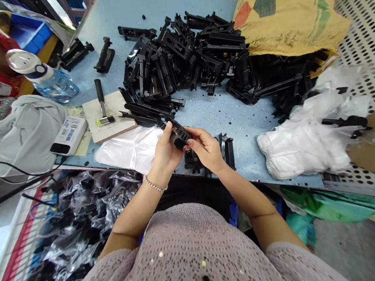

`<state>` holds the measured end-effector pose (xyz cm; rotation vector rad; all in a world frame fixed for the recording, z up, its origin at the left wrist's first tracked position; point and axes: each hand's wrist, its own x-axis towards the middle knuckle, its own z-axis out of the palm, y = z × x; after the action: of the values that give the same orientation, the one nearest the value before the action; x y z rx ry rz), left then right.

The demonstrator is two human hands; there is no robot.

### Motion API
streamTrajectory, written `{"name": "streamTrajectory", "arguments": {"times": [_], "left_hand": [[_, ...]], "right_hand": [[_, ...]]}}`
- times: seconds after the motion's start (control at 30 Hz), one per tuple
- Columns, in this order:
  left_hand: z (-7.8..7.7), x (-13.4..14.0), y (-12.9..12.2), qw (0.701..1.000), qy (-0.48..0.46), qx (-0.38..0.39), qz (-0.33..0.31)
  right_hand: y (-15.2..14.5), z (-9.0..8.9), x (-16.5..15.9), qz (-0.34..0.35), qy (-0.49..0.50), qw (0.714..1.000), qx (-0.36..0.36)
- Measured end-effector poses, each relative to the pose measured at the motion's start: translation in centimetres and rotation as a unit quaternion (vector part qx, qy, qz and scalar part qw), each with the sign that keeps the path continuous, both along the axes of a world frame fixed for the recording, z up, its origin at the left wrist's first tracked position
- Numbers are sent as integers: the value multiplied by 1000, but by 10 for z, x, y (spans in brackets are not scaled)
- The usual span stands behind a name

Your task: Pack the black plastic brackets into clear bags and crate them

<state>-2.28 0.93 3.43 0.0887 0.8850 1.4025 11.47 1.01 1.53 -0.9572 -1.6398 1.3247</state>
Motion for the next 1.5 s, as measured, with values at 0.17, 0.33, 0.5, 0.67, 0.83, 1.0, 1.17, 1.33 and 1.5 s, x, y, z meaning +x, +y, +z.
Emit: {"name": "streamTrajectory", "arguments": {"times": [0.17, 0.33, 0.5, 0.67, 0.83, 1.0, 1.17, 1.33, 1.5], "left_hand": [[-17, -9, -15, 998, 61, 12, -19], [-30, -36, -39, 894, 418, 161, 28], [-18, -49, -44, 673, 637, 359, -115], [-22, -41, -46, 641, 652, 390, -107], [-25, -37, -50, 632, 654, 396, -128], [-9, -41, -54, 590, 689, 383, -172], [-3, -42, -59, 571, 698, 390, -184], [-7, -35, -58, 570, 692, 408, -173], [-7, -33, -57, 563, 684, 425, -184]], "right_hand": [[10, 18, 8, -20, 17, 1000, 10], [15, 37, 20, -3, 70, 996, -58], [17, 42, 15, 111, 148, 957, -223], [16, 29, 19, 256, 178, 871, -380], [8, 27, 24, 294, 225, 837, -404], [-1, 40, 35, 182, 19, 974, -135], [-1, 42, 48, 98, -91, 991, 19], [-9, 27, 42, 296, 95, 904, -295], [-19, 31, 48, 193, 7, 970, -145]]}}
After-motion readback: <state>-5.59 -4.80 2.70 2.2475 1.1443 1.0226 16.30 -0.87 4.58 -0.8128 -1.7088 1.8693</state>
